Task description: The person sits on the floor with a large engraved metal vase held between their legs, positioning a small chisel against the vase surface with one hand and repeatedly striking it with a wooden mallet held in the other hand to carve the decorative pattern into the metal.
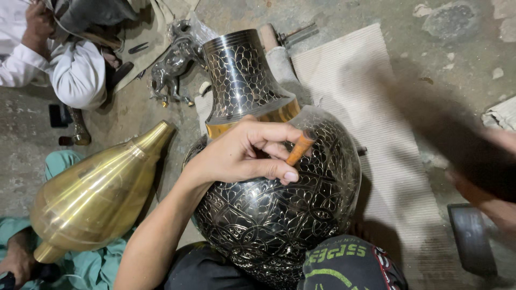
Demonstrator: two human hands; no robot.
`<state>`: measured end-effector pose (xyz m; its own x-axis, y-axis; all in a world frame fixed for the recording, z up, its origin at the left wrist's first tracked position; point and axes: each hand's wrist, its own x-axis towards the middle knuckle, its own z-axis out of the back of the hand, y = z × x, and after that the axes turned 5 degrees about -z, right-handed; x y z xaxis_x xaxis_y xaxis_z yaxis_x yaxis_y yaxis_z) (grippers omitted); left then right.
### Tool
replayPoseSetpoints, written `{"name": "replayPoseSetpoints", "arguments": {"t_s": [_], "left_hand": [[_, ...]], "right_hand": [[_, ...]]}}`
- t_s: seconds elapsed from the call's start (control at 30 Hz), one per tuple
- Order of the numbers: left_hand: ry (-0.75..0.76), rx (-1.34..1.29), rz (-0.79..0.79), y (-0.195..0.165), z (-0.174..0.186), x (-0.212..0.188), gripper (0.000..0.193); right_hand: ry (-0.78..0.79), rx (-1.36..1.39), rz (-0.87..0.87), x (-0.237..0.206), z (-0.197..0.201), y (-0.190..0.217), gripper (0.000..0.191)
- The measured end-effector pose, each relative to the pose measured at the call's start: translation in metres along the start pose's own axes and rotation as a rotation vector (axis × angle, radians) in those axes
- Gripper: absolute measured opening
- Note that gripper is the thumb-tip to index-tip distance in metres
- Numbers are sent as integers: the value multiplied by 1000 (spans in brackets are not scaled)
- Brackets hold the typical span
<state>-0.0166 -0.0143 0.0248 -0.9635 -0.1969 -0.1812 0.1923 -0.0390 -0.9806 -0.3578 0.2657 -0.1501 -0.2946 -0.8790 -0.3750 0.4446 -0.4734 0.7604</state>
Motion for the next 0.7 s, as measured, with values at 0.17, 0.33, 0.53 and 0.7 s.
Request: {"name": "replayPoseSetpoints", "arguments": {"t_s": [0.17,0.33,0.53,0.7], "left_hand": [[-19,-55,46,2,1,2,50],[-29,-94,81,0,-2,1,47],[-21,-72,64,-1,0,2,44],[-13,-93,60,1,0,4,42]], "right_hand": [[91,17,98,6,0,-7,50],[-26,-35,123,3,-6,-6,52],[37,48,-72,6,-11,-26,49],[70,168,-249,9,-14,-35,47]]}}
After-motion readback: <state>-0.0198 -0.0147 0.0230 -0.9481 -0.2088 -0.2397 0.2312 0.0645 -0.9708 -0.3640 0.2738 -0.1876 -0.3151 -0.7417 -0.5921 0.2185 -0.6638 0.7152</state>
